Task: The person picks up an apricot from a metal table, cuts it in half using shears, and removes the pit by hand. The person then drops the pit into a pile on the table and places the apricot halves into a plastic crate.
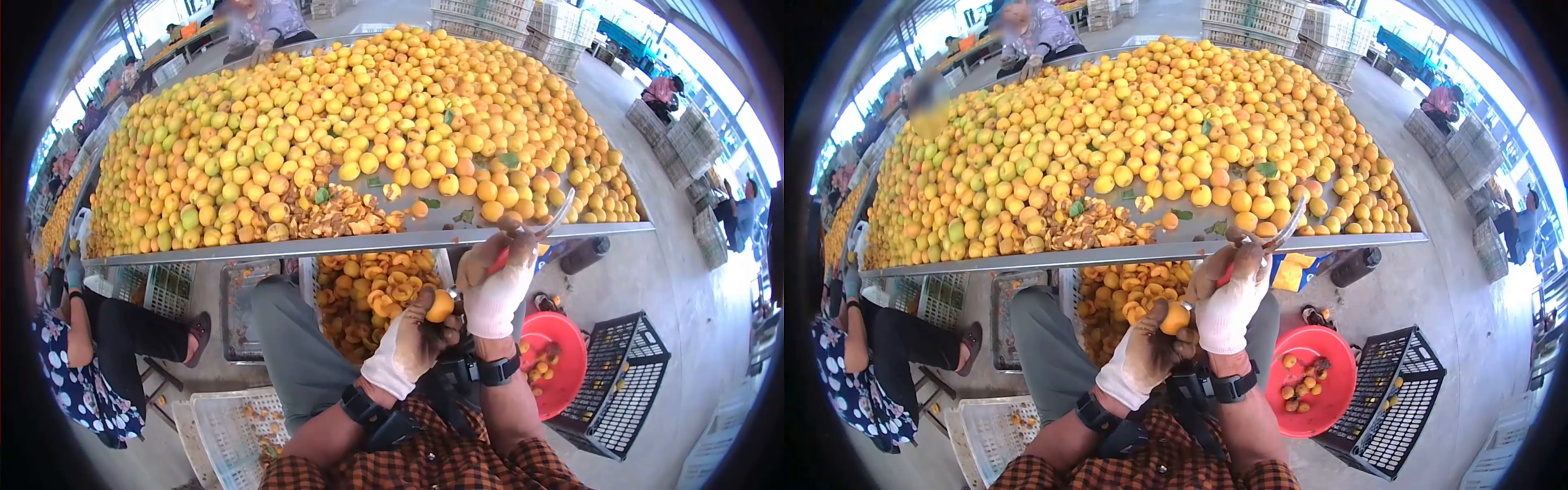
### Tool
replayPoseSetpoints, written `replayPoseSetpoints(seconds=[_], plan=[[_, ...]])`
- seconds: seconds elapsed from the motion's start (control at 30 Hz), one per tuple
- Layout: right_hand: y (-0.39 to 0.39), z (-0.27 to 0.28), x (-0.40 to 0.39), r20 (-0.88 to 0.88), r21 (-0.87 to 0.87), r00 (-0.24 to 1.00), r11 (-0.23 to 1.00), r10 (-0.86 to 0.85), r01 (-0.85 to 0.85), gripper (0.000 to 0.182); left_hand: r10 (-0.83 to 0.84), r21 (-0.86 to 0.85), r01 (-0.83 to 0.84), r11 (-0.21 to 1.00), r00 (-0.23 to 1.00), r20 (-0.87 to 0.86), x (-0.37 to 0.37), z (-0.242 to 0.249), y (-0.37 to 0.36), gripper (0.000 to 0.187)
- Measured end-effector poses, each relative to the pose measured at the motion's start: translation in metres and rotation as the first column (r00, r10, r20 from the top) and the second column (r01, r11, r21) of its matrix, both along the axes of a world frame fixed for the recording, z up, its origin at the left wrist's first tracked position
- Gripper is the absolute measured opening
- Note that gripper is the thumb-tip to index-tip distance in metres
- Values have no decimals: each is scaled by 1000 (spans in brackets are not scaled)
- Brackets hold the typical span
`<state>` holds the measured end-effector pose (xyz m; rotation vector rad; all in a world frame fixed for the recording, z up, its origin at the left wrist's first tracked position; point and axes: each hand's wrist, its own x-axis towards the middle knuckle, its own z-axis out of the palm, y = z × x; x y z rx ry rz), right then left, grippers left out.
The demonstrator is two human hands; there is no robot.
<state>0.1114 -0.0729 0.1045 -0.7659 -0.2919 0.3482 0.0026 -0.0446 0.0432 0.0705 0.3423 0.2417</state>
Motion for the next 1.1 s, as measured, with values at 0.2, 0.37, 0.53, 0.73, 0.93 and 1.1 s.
replayPoseSetpoints(seconds=[0.2,0.37,0.53,0.73,0.93,1.1], plan=[[-5,-12,13,-190,88,974,991,121,-106,42,-8,-172,7,985,1000,-1,1,19,2,40],[-4,-15,10,-157,58,979,990,133,-126,48,66,-91,-73,993,995,-78,8,6,1,39],[1,-5,16,-418,332,867,934,271,-132,43,274,726,-125,677,958,-90,9,30,-4,45],[0,-7,19,-285,165,878,922,384,-350,34,1,572,98,814,985,-170,4,27,27,37],[6,-11,-3,-121,-132,954,949,273,-288,20,210,418,7,909,858,-470,29,1,34,30],[35,-86,17,577,-247,807,969,124,27,14,281,467,-63,882,866,-413,18,-2,66,39]])
